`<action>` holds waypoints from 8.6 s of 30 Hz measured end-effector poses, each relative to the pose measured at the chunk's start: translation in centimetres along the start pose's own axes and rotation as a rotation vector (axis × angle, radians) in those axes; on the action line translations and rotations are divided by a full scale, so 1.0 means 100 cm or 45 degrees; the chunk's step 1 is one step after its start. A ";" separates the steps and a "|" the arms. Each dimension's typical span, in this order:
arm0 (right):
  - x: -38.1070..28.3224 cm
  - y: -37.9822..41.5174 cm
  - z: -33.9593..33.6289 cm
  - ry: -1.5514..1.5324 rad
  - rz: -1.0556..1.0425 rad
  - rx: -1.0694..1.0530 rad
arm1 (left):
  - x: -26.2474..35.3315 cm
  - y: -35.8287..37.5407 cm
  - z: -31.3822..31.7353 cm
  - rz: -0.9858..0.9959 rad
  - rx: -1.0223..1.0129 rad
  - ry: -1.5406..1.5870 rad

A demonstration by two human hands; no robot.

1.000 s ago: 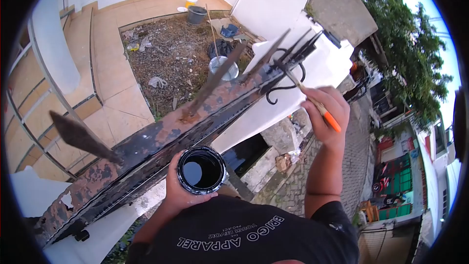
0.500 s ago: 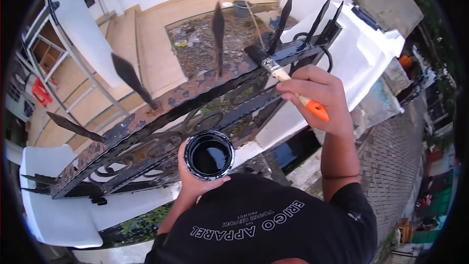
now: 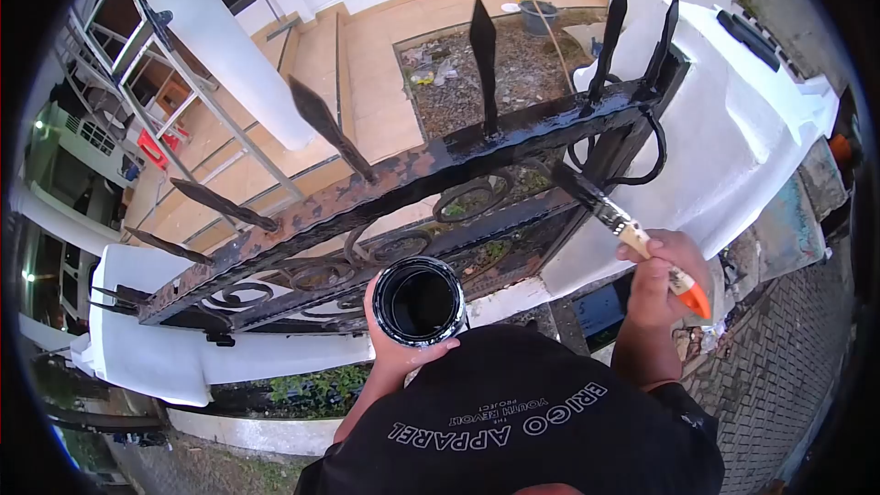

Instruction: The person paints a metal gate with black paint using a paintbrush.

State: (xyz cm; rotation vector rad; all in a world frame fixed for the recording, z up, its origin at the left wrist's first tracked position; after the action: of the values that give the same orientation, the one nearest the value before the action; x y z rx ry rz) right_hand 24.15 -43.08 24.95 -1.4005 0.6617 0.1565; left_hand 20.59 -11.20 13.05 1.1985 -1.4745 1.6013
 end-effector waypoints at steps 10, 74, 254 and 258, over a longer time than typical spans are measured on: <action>0.007 -0.005 0.058 -0.076 -0.075 -0.141 | -0.004 -0.002 -0.025 0.016 -0.082 -0.069; -0.052 0.017 0.093 0.031 0.520 -0.605 | 0.001 -0.023 0.008 0.473 -0.277 -0.138; -0.069 -0.009 0.131 -0.200 0.119 0.153 | 0.000 -0.005 -0.087 -0.068 -0.183 0.214; -0.031 -0.014 0.125 -0.162 0.504 0.319 | 0.007 -0.007 -0.086 -0.014 -0.239 0.131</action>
State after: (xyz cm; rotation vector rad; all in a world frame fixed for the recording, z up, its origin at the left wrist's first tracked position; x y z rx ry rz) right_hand 26.52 -30.77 28.02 -1.0001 0.8177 0.4567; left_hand 19.28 -2.74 14.39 1.0025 -1.5126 1.4591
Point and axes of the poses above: each hand's wrist, its own y-axis away from the middle knuckle, its own z-axis out of the palm, x = y × z, the point moved 5 cm from there along -y, towards the middle knuckle, and after that the axes turned 4 degrees about x, right-handed, at the moved point
